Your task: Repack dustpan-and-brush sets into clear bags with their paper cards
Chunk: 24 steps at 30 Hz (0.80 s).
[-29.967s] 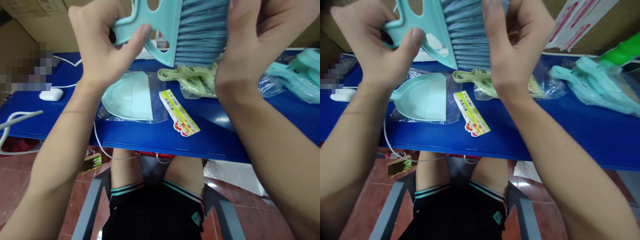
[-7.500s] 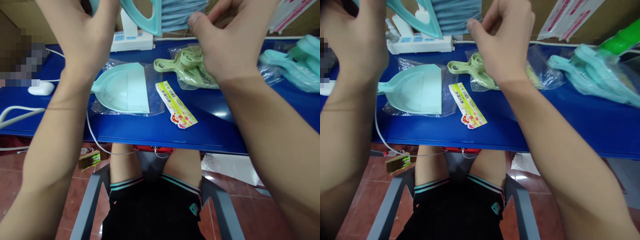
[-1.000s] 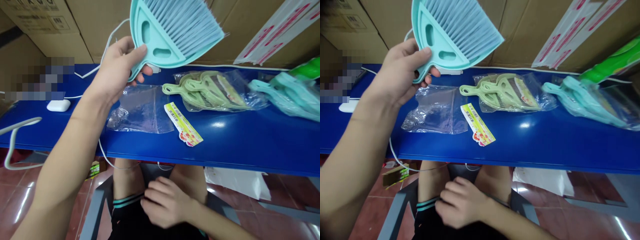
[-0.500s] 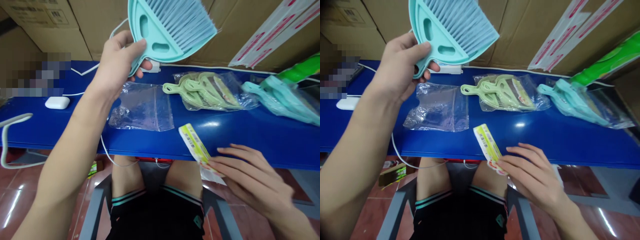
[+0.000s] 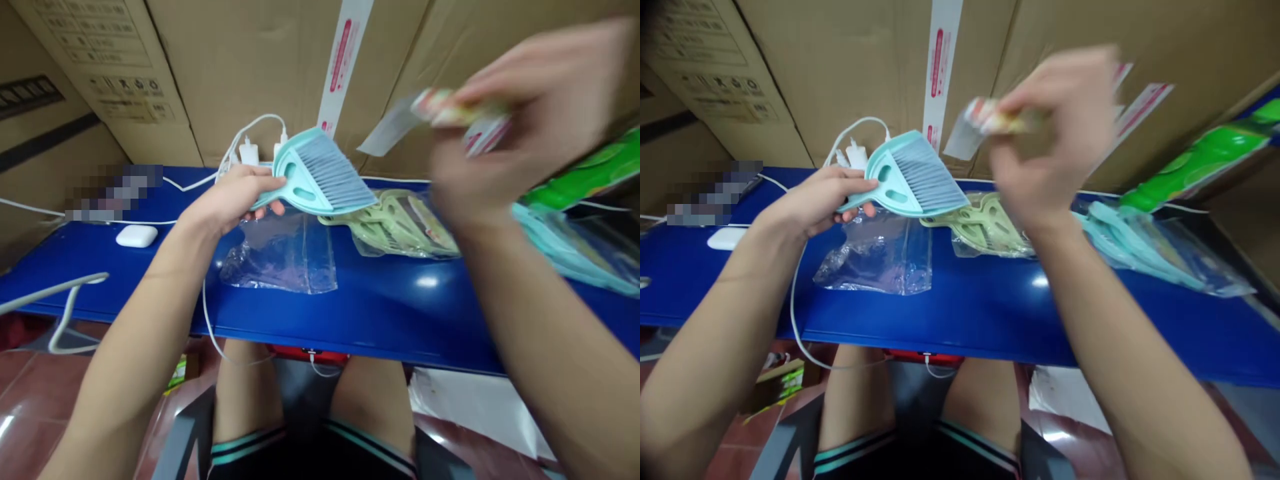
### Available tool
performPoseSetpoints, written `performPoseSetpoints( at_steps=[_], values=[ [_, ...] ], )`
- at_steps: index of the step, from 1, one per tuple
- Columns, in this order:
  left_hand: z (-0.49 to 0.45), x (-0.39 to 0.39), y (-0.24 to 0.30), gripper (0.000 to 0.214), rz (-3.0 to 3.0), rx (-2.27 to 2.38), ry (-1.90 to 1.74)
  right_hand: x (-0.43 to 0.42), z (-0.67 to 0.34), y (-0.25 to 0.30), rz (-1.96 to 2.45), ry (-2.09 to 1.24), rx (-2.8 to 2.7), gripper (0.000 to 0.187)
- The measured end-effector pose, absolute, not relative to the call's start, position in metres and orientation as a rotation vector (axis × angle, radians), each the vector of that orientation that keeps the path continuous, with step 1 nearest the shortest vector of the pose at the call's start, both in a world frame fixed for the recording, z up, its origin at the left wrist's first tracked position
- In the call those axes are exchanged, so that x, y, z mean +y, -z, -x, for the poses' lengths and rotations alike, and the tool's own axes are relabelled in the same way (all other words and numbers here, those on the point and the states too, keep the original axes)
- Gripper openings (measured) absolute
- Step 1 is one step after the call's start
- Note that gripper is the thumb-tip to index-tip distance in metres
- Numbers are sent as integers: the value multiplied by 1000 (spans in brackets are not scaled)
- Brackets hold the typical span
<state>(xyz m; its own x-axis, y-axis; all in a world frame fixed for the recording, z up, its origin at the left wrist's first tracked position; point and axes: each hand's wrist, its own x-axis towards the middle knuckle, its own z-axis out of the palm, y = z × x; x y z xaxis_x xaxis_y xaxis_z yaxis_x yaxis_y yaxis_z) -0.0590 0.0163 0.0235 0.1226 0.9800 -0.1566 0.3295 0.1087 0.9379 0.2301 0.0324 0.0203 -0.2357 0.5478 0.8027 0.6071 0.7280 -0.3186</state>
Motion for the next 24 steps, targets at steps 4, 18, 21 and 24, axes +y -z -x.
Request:
performPoseSetpoints(
  at_steps=[4,18,21,24],
  values=[
    [63,18,-25,13,-1394,1392,-778,39,-214,7,781,321,-1877,16],
    [62,16,-16,15,-1493,1294,-684,30,-220,18,732,169,-2315,21],
    [63,16,-15,16,-1505,1269,-677,29,-218,19,711,22,-2384,21],
    [63,16,-16,17,-1507,1282,-662,27,-220,18,687,-11,-2419,22]
  ],
)
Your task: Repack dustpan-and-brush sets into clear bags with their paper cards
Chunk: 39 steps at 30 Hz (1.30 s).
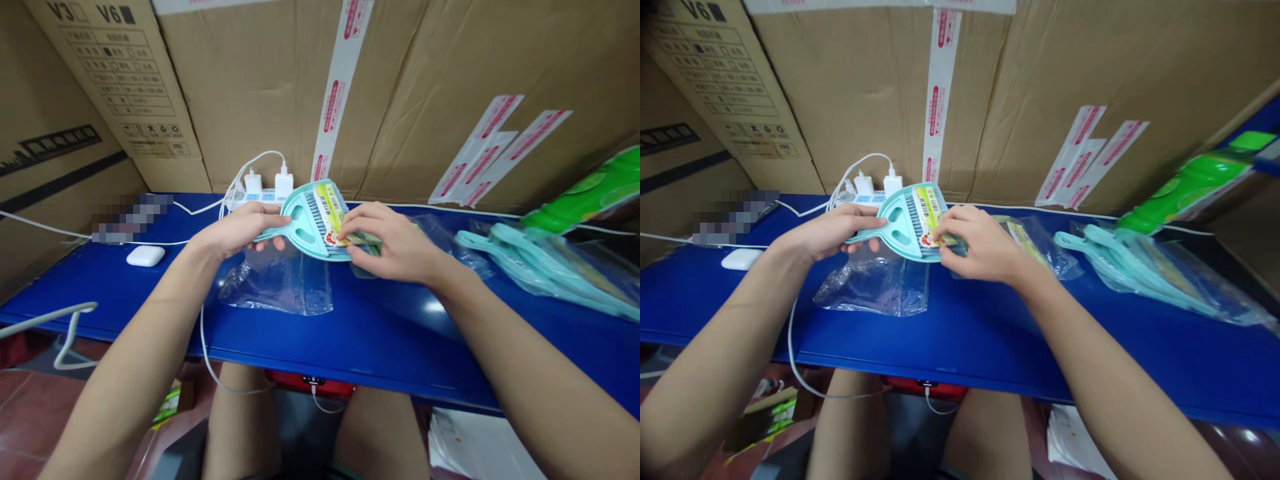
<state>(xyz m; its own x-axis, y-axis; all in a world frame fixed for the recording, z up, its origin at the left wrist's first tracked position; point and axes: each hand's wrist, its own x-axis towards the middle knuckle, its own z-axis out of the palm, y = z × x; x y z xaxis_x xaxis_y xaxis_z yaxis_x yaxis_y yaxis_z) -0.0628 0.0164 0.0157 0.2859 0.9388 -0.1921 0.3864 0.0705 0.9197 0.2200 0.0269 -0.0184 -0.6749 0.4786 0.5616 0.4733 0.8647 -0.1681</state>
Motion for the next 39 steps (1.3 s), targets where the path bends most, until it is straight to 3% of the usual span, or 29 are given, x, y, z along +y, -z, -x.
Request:
performPoseSetpoints(
  at_steps=[7,13,19,24,39],
  values=[
    [63,14,-18,32,-1538,1255,-621,36,-209,29,1055,-473,-1722,46],
    [62,13,-20,36,-1571,1142,-579,34,-200,26,1095,-1283,-1393,83],
    [61,11,-23,21,-1534,1153,-587,22,-201,17,947,-1346,-1526,86],
    [62,13,-22,12,-1566,1191,-624,12,-194,13,994,-1402,-1559,56],
    [65,17,-16,51,-1765,1261,-583,-7,-176,2,1132,-1465,-1354,76]
  ],
)
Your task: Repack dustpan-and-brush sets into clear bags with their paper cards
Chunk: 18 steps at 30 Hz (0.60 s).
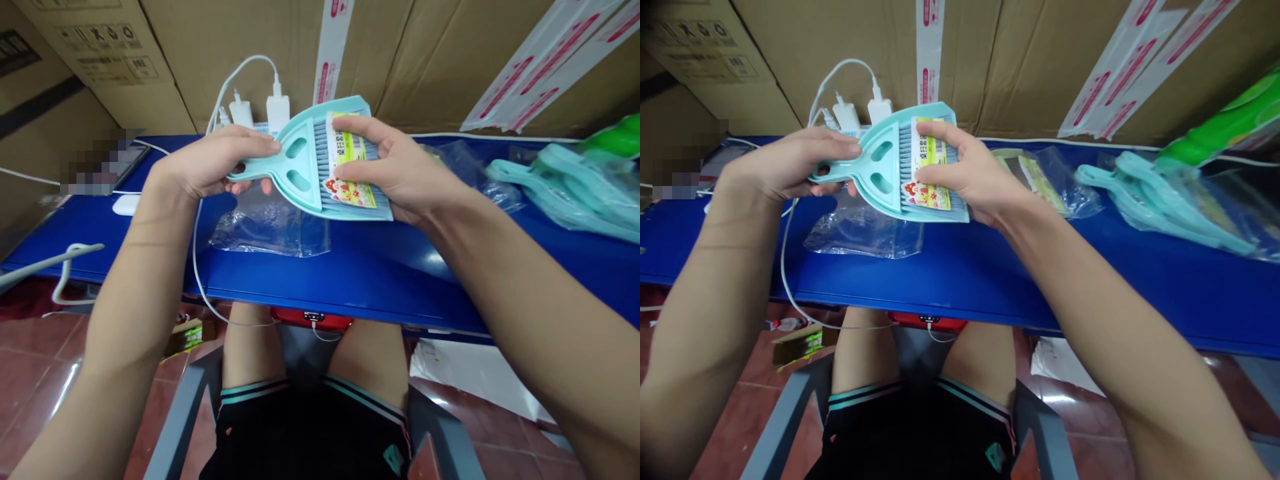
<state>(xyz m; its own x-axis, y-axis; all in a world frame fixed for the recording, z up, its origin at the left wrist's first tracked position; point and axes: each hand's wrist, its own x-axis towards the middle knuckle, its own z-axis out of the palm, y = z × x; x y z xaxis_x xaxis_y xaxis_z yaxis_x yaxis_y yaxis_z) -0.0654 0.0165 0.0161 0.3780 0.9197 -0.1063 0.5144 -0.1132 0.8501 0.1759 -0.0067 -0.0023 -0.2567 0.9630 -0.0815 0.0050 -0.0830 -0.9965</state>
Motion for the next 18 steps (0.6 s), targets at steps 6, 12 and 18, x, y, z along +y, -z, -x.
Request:
performPoseSetpoints(
  at_steps=[6,12,18],
  values=[
    [67,11,-21,85,-1697,1336,-644,-6,-175,2,1138,-1372,-1356,82],
    [67,13,-28,87,-1651,1352,-729,-3,-185,-13,1063,-1265,-1174,67],
    [45,16,-2,31,-2116,1571,-501,-3,-199,-28,1196,-1167,-1162,57]
  ],
)
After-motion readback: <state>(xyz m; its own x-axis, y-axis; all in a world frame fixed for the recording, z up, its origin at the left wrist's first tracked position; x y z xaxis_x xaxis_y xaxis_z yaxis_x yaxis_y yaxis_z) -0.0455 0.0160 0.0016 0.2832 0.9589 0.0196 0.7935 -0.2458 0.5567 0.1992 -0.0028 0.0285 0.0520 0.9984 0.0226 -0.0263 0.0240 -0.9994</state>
